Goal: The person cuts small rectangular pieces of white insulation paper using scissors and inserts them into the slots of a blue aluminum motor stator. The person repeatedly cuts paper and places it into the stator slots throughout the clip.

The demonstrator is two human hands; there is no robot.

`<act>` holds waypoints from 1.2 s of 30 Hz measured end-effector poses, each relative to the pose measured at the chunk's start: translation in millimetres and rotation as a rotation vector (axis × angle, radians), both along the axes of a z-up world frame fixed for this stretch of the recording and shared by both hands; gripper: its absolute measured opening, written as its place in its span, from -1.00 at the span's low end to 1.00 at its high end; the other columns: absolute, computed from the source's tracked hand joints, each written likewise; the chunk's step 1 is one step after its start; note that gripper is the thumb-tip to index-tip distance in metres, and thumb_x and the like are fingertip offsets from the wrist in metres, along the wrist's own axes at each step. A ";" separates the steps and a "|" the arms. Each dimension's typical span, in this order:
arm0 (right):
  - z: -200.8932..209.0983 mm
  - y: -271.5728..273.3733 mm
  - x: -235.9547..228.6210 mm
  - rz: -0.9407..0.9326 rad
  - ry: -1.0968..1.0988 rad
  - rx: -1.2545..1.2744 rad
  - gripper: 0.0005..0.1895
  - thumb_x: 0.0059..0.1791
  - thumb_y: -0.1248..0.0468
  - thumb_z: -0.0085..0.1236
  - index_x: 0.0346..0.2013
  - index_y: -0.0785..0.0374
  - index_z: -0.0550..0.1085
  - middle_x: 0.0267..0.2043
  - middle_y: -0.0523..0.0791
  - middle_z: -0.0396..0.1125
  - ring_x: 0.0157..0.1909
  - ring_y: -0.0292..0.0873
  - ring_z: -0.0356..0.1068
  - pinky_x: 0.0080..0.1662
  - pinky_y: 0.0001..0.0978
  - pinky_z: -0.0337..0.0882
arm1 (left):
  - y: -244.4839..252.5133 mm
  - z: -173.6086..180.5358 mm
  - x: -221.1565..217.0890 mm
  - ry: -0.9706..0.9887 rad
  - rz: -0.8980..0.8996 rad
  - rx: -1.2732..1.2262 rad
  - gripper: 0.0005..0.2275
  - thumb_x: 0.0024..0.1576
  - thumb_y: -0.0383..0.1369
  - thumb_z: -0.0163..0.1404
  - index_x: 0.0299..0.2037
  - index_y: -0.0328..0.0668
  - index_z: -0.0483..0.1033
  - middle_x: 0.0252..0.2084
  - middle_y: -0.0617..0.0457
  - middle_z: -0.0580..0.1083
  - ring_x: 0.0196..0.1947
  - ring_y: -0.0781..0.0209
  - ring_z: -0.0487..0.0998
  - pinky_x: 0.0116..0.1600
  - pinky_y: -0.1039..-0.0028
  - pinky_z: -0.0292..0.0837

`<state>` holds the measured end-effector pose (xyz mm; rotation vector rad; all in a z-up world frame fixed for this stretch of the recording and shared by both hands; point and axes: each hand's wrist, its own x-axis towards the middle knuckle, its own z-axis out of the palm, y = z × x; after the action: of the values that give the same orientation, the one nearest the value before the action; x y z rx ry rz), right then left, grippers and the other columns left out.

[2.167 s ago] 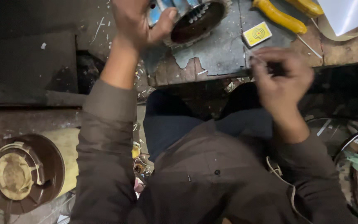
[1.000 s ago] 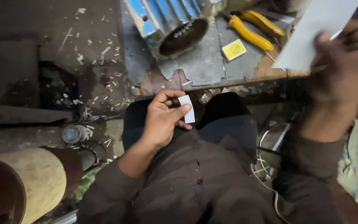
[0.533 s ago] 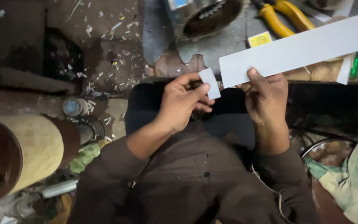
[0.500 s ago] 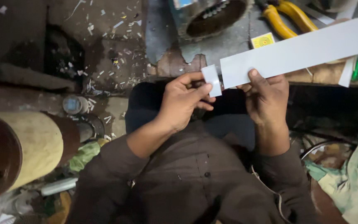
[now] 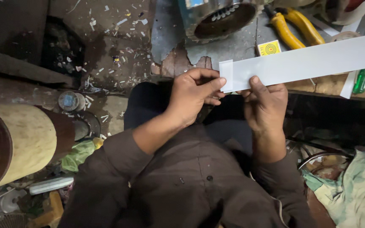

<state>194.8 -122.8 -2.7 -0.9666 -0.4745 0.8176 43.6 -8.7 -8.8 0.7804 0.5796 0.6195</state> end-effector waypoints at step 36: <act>-12.5 -54.8 79.0 -0.681 -1.435 -0.342 -0.94 0.11 0.57 0.28 -0.15 0.45 0.62 -0.19 -0.04 0.53 -0.20 -0.24 0.49 -0.11 -0.41 0.49 | 0.8 -6.8 22.3 -0.088 0.231 0.179 -0.79 0.19 -0.57 0.14 0.00 -0.53 0.56 -0.18 -0.14 0.61 -0.27 0.22 0.66 -0.11 0.43 0.65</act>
<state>273.7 -177.6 -15.1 -1.8264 -1.1345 -0.5718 65.9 -7.8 -15.6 0.8559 0.5426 0.9233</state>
